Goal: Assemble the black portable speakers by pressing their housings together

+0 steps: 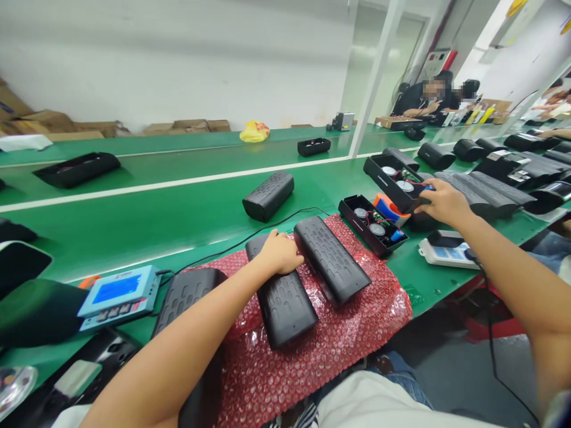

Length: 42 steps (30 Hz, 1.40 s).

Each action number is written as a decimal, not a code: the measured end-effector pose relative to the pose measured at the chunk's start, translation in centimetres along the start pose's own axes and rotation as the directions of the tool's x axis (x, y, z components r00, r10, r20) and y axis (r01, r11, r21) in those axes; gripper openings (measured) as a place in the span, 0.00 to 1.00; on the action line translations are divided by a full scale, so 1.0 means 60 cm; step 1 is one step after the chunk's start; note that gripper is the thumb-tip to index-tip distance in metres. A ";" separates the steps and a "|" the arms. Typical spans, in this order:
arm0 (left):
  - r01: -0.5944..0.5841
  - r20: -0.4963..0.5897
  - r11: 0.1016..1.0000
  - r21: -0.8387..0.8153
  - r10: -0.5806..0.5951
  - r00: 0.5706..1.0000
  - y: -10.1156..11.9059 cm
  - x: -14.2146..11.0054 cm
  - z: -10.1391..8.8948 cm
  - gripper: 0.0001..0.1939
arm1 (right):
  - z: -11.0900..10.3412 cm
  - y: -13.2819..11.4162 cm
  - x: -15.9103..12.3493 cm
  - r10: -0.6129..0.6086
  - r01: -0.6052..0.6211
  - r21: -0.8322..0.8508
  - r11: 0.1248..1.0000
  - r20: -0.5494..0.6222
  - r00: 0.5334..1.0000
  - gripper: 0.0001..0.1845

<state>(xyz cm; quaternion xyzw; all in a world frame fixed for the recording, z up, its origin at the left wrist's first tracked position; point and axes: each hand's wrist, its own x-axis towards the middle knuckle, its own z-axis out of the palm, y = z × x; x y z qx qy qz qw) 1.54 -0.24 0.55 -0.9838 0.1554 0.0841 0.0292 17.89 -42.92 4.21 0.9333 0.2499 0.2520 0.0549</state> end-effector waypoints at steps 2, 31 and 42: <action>-0.003 -0.008 1.000 -0.014 0.002 1.000 0.000 0.000 -0.001 0.22 | 0.017 0.015 -0.012 -0.005 0.005 0.006 1.000 0.019 1.000 0.09; 0.495 -0.063 0.846 -0.199 -0.515 0.855 -0.057 -0.221 -0.079 0.24 | -0.119 -0.325 0.181 -0.531 0.685 0.319 0.655 -0.450 0.718 0.18; 0.944 0.083 0.264 -0.200 -0.955 0.285 0.094 -0.381 0.081 0.51 | -0.084 -0.852 0.141 -0.934 0.895 0.320 -0.312 -0.275 -0.228 0.53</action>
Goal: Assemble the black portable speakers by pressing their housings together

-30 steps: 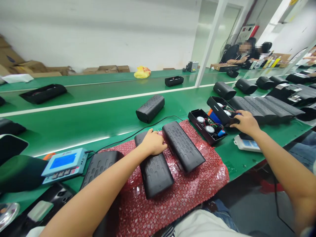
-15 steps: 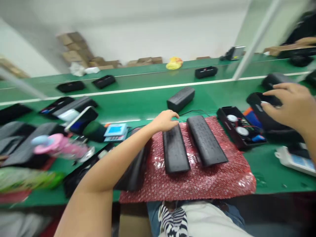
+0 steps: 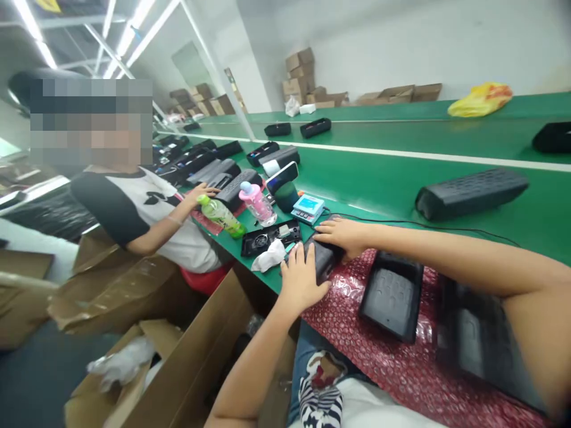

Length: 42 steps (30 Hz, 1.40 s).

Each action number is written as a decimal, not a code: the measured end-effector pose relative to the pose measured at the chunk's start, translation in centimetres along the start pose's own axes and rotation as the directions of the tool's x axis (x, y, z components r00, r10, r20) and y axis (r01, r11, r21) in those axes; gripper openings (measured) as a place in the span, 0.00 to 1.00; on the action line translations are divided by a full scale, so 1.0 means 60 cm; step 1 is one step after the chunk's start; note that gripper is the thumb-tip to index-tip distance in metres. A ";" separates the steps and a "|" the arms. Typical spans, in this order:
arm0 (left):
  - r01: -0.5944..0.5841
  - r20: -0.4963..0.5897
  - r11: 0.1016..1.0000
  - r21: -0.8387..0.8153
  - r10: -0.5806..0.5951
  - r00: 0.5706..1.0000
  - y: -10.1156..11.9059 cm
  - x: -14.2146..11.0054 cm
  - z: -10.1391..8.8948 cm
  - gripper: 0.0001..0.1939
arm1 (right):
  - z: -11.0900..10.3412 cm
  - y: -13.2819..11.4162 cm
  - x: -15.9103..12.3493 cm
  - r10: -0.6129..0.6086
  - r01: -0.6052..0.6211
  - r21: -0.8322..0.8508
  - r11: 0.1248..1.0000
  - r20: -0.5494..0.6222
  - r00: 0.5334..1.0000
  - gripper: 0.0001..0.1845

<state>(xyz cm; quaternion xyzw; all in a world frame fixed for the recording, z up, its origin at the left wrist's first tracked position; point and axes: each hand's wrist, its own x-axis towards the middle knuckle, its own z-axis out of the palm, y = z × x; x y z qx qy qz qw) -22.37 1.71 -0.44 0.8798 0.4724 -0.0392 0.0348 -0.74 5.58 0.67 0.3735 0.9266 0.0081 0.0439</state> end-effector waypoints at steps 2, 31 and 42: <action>-0.023 0.034 0.998 -0.064 0.025 0.999 -0.017 0.015 -0.004 0.51 | 0.014 0.004 0.021 -0.013 0.014 0.020 1.000 -0.014 1.000 0.58; -0.057 0.201 0.974 -0.218 0.102 0.974 -0.079 0.075 -0.047 0.48 | 0.025 -0.004 0.079 0.168 -0.124 0.213 0.969 -0.202 0.965 0.42; 0.018 0.289 0.947 -0.319 0.079 0.954 -0.091 0.106 -0.046 0.52 | 0.020 -0.002 0.095 0.170 -0.126 0.242 0.962 -0.171 0.970 0.36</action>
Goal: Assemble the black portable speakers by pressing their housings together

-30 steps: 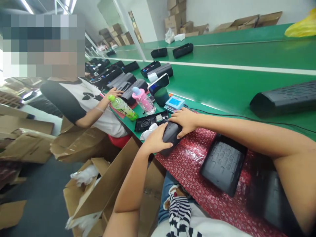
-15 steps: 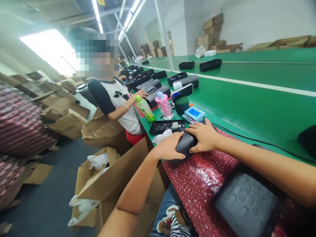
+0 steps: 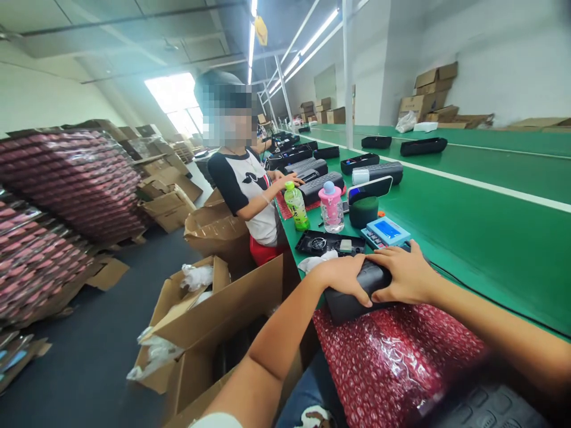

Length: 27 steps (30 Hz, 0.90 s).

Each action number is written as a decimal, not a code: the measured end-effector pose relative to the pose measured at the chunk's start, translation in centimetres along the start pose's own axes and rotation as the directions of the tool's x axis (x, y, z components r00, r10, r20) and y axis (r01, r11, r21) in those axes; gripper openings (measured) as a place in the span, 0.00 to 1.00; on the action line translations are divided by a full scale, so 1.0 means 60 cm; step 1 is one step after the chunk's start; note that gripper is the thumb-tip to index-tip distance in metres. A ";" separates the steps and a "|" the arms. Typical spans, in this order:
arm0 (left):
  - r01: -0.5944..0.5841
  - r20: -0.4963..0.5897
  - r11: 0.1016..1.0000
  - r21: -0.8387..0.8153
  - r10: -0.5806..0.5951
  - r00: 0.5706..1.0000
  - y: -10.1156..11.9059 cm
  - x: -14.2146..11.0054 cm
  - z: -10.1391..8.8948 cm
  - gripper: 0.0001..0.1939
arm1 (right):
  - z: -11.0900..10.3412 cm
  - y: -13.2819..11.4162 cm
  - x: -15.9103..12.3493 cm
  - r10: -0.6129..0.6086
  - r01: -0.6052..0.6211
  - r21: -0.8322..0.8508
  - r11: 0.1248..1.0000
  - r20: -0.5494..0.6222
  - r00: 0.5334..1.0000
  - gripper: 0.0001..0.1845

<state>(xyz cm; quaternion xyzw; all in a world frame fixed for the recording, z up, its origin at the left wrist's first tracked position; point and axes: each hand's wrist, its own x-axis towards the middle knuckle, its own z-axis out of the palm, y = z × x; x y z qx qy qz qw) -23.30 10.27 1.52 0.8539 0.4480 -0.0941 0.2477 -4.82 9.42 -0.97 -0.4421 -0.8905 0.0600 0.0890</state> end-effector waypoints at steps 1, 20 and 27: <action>0.006 0.006 1.000 0.000 -0.006 1.000 0.000 0.000 -0.001 0.52 | 0.000 0.000 0.000 0.003 -0.003 0.001 1.000 0.003 1.000 0.36; 0.015 -0.024 0.998 -0.055 -0.017 1.000 -0.002 0.003 0.001 0.51 | -0.008 -0.004 0.001 0.029 -0.030 0.030 0.999 0.034 0.999 0.41; 0.018 -0.020 0.999 -0.051 -0.019 1.000 0.001 0.001 -0.001 0.51 | -0.007 -0.004 0.001 0.031 -0.032 0.038 0.999 0.031 0.999 0.41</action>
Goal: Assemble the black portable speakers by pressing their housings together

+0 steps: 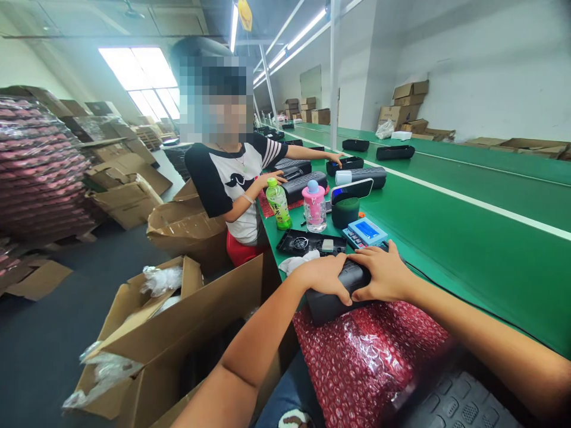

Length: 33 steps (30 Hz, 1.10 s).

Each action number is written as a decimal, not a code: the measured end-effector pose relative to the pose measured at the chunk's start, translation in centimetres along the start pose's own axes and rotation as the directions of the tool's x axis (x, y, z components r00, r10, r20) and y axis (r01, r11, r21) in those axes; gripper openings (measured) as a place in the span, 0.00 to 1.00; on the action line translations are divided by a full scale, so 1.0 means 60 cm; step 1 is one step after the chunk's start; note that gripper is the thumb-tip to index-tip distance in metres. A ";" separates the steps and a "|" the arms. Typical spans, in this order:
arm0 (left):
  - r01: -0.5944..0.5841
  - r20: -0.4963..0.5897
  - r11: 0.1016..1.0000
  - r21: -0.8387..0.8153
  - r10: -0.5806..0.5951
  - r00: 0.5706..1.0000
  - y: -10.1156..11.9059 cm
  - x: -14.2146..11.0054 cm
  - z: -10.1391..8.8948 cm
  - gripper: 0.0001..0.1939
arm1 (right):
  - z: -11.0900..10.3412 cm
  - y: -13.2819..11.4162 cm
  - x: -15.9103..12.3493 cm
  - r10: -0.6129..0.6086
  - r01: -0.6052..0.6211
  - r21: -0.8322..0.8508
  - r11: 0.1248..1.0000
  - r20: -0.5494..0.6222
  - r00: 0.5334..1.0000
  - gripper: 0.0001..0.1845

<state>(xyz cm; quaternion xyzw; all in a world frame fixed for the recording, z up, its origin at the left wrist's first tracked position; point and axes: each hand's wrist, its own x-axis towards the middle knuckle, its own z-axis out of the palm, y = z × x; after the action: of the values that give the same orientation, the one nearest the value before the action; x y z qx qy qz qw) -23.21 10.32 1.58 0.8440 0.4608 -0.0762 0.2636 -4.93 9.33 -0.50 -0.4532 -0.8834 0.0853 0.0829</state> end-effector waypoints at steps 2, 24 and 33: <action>0.009 -0.001 1.000 -0.003 -0.009 1.000 0.000 0.000 0.000 0.51 | 0.000 0.000 0.001 -0.005 0.005 0.004 1.000 -0.004 1.000 0.40; -0.010 -0.012 1.000 0.003 0.010 1.000 -0.006 0.005 0.004 0.49 | -0.002 -0.001 0.000 0.004 -0.004 -0.002 1.000 0.006 1.000 0.40; -0.004 -0.013 1.000 0.004 0.004 1.000 -0.006 0.004 0.004 0.50 | -0.003 0.000 0.000 0.009 -0.009 -0.009 1.000 0.012 1.000 0.41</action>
<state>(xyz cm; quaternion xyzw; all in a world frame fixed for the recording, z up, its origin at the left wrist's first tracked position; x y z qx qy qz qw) -23.35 10.55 1.16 0.8460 0.4606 -0.0710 0.2590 -4.89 9.35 -0.33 -0.4570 -0.8822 0.0845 0.0751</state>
